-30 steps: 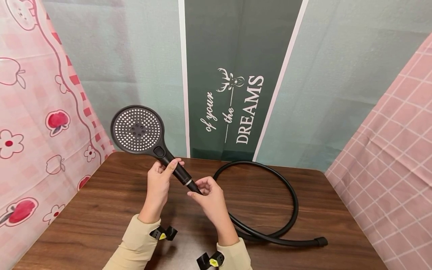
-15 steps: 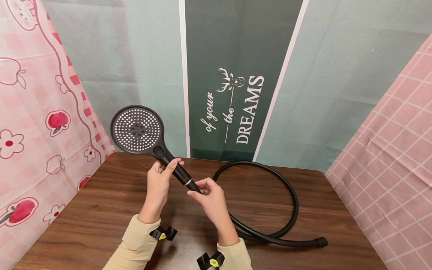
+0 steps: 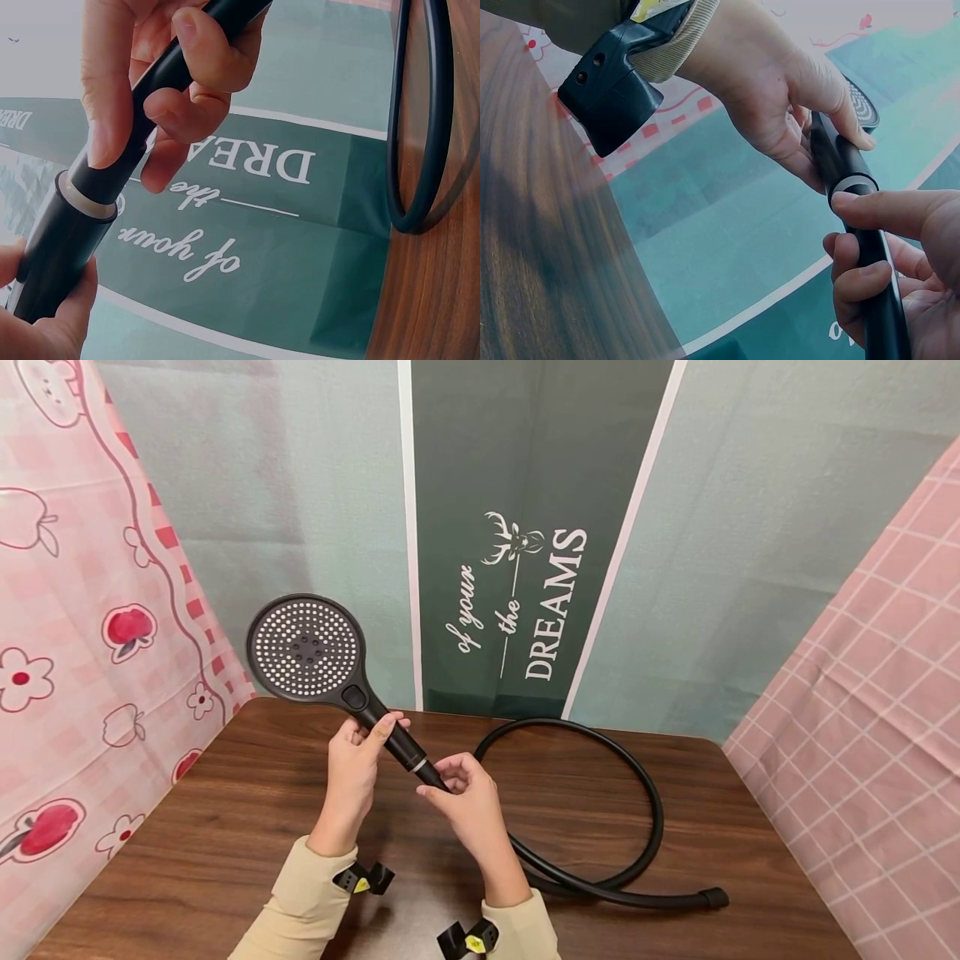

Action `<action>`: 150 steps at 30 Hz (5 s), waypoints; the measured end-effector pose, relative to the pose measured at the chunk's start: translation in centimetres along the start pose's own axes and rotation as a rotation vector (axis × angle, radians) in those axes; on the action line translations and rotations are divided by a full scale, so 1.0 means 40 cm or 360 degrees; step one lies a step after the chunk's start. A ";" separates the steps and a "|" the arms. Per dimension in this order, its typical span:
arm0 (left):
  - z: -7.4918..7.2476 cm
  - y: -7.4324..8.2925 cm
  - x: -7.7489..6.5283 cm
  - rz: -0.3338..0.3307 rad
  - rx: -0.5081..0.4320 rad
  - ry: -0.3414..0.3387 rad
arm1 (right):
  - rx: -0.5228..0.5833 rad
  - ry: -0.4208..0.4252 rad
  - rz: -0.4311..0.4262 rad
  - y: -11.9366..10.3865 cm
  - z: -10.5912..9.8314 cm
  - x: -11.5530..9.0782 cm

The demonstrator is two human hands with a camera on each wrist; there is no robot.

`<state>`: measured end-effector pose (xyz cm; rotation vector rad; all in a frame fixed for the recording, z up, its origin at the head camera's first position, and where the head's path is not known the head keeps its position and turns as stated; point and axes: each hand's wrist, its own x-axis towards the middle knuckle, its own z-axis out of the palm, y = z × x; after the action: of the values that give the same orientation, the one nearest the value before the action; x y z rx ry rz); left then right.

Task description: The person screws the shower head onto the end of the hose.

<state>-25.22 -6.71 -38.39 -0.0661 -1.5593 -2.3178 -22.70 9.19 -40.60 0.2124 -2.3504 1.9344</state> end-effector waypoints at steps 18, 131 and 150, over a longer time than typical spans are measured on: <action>-0.002 0.001 0.000 -0.0005 0.0006 -0.0012 | 0.0013 -0.0024 -0.0006 -0.005 0.001 0.000; -0.010 0.002 0.001 0.0011 -0.0037 -0.0025 | -0.0052 -0.0031 -0.0005 -0.011 0.010 -0.007; -0.008 0.002 0.002 0.0011 -0.0037 -0.0016 | -0.0033 -0.0027 0.0008 -0.014 0.009 -0.009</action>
<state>-25.21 -7.04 -38.43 -0.0885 -1.5348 -2.3337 -22.25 8.76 -40.20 0.2221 -2.3825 1.9172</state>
